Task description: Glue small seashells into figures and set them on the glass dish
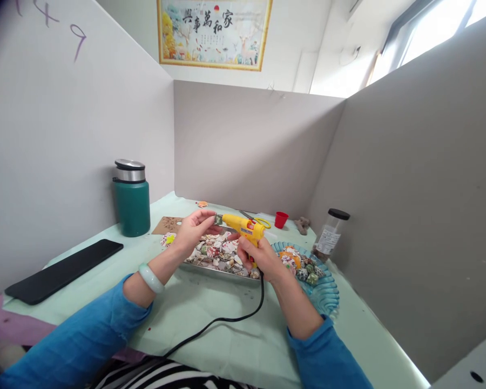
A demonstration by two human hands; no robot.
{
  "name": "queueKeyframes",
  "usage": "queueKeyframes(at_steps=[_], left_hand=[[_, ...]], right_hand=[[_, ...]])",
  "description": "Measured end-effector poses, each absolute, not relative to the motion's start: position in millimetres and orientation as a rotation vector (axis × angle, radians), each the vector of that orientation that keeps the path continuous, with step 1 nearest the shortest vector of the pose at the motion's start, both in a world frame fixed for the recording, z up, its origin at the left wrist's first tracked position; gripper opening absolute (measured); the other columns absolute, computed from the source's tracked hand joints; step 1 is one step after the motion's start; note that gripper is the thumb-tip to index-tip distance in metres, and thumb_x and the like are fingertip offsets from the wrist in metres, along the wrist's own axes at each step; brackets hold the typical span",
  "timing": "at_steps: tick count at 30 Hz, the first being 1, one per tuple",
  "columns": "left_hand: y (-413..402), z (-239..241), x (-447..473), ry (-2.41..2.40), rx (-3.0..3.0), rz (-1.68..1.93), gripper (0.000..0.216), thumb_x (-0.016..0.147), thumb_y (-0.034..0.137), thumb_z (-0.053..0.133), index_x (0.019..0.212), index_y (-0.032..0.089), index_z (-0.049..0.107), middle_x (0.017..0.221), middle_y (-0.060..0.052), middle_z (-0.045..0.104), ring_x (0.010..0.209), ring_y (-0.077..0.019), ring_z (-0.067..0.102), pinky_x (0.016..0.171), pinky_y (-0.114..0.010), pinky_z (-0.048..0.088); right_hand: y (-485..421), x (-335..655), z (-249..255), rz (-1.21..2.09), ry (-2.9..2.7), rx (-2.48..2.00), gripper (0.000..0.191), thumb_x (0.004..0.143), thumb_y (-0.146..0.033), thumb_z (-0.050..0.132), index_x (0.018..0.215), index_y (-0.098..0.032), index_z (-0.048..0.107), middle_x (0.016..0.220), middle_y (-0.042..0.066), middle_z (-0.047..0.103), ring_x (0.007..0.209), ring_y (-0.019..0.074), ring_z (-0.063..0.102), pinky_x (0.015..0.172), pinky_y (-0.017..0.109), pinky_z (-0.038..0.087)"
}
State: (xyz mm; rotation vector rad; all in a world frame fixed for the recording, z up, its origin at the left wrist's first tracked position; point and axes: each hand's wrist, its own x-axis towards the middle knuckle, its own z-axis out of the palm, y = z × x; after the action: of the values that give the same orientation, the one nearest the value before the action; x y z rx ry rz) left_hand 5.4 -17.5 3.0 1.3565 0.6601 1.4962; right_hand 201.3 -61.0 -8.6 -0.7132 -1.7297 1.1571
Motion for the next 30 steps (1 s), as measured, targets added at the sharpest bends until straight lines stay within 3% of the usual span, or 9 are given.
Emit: queueKeyframes(at_steps=[30], left_hand=[[-22.7, 6.9, 6.2, 0.678, 1.345, 1.5, 0.023, 0.075, 0.026, 0.067, 0.091, 0.012, 0.057, 0.068, -0.005, 0.068, 0.064, -0.0186, 0.068, 0.064, -0.03, 0.055]], right_hand=[[-63.1, 204.6, -6.6, 1.192, -1.705, -0.746, 0.039, 0.086, -0.05, 0.049, 0.1, -0.014, 0.057, 0.045, -0.008, 0.04, 0.039, 0.0068, 0.031, 0.041, 0.02, 0.026]])
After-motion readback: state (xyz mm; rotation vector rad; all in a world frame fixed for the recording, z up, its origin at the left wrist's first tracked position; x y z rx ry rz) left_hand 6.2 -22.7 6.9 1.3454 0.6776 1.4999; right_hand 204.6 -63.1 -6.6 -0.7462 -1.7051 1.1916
